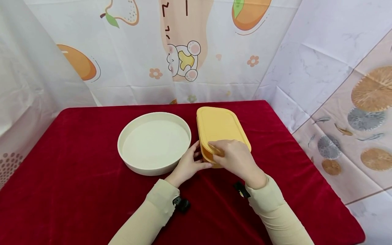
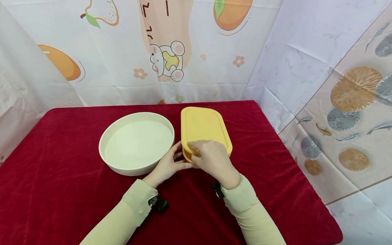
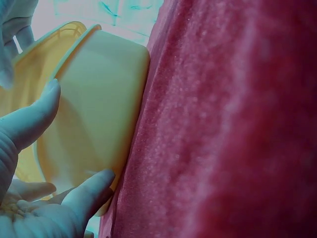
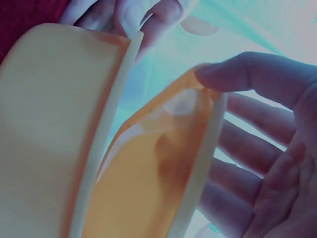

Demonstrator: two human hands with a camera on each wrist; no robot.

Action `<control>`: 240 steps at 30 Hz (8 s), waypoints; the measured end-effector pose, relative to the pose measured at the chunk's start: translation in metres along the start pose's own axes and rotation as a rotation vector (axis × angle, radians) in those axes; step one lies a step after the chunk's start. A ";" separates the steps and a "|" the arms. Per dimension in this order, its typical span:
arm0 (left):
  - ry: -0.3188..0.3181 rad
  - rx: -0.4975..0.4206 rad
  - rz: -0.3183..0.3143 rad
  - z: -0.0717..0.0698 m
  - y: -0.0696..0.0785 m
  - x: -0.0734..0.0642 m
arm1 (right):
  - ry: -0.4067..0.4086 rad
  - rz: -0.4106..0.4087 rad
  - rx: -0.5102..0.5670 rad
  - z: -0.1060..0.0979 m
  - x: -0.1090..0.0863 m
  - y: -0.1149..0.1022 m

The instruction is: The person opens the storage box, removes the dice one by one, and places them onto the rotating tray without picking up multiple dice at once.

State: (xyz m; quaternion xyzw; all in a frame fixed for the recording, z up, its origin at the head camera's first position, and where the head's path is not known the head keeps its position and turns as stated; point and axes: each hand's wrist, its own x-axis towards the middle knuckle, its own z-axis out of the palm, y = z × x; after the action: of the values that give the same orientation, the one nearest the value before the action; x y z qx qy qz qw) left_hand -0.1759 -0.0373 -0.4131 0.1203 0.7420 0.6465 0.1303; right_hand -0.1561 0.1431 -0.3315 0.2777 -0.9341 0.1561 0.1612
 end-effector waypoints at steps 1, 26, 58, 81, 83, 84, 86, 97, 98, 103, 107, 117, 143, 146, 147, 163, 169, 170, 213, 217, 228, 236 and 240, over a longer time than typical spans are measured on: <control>0.000 0.001 0.003 0.000 0.000 0.000 | 0.026 -0.005 0.000 0.000 0.000 0.000; 0.023 -0.007 -0.021 0.000 0.001 0.000 | 0.815 0.174 0.290 -0.019 0.004 0.028; 0.024 0.083 -0.044 0.000 0.002 -0.002 | 1.025 0.968 1.332 -0.047 -0.019 0.140; 0.022 0.077 -0.041 0.000 0.002 -0.002 | 0.893 1.155 1.247 -0.041 -0.038 0.174; 0.022 0.085 -0.041 0.000 0.002 -0.001 | 0.877 1.179 1.231 -0.041 -0.040 0.177; 0.023 0.089 -0.044 0.000 0.002 -0.001 | 0.868 1.191 1.225 -0.041 -0.042 0.178; 0.024 0.098 -0.049 0.000 0.002 -0.001 | 0.842 1.218 1.185 -0.041 -0.044 0.181; 0.014 0.090 -0.029 0.000 0.001 -0.001 | 0.829 1.278 0.987 -0.028 -0.056 0.196; 0.014 0.088 -0.033 0.000 0.001 -0.001 | 0.825 1.276 0.977 -0.027 -0.058 0.197; 0.017 0.091 -0.046 0.000 0.000 0.000 | 0.704 1.319 0.900 -0.022 -0.066 0.205; 0.021 0.097 -0.053 0.000 0.000 0.000 | 0.510 1.346 0.787 -0.021 -0.073 0.211; 0.020 0.104 -0.051 0.000 -0.001 0.000 | 0.132 1.219 0.548 -0.018 -0.085 0.218; 0.005 0.083 -0.041 0.002 0.000 0.000 | 0.022 1.161 0.609 -0.010 -0.091 0.225; -0.002 0.089 -0.032 0.002 0.002 0.000 | 0.018 1.171 0.599 -0.011 -0.089 0.224; -0.004 0.091 -0.031 0.002 0.003 -0.001 | 0.017 1.175 0.593 -0.012 -0.089 0.223; -0.061 0.181 -0.034 0.000 0.017 -0.010 | 0.154 1.087 0.720 -0.021 -0.075 0.207; -0.086 0.292 0.002 -0.003 0.027 -0.015 | 0.182 1.050 0.741 -0.026 -0.066 0.198; -0.090 0.324 0.010 -0.003 0.029 -0.015 | 0.194 1.042 0.750 -0.027 -0.065 0.196; 0.177 0.295 0.043 -0.051 0.070 -0.035 | 0.246 0.617 1.475 -0.034 -0.007 0.101; 0.236 0.280 0.044 -0.062 0.067 -0.035 | 0.204 0.626 1.458 -0.032 -0.001 0.095; 0.389 0.282 0.069 -0.092 0.059 -0.038 | 0.086 0.596 1.390 -0.035 0.027 0.089; 0.452 0.337 0.071 -0.113 0.051 -0.040 | -0.004 0.601 1.368 -0.039 0.049 0.088; 0.467 0.389 0.060 -0.125 0.048 -0.044 | -0.045 0.609 1.354 -0.041 0.058 0.090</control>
State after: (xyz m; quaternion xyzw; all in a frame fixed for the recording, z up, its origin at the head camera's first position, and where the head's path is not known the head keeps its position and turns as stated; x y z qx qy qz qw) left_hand -0.1782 -0.1621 -0.3479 0.0130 0.8579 0.5059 -0.0886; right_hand -0.2449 0.2036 -0.2908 0.0479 -0.6720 0.7300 -0.1148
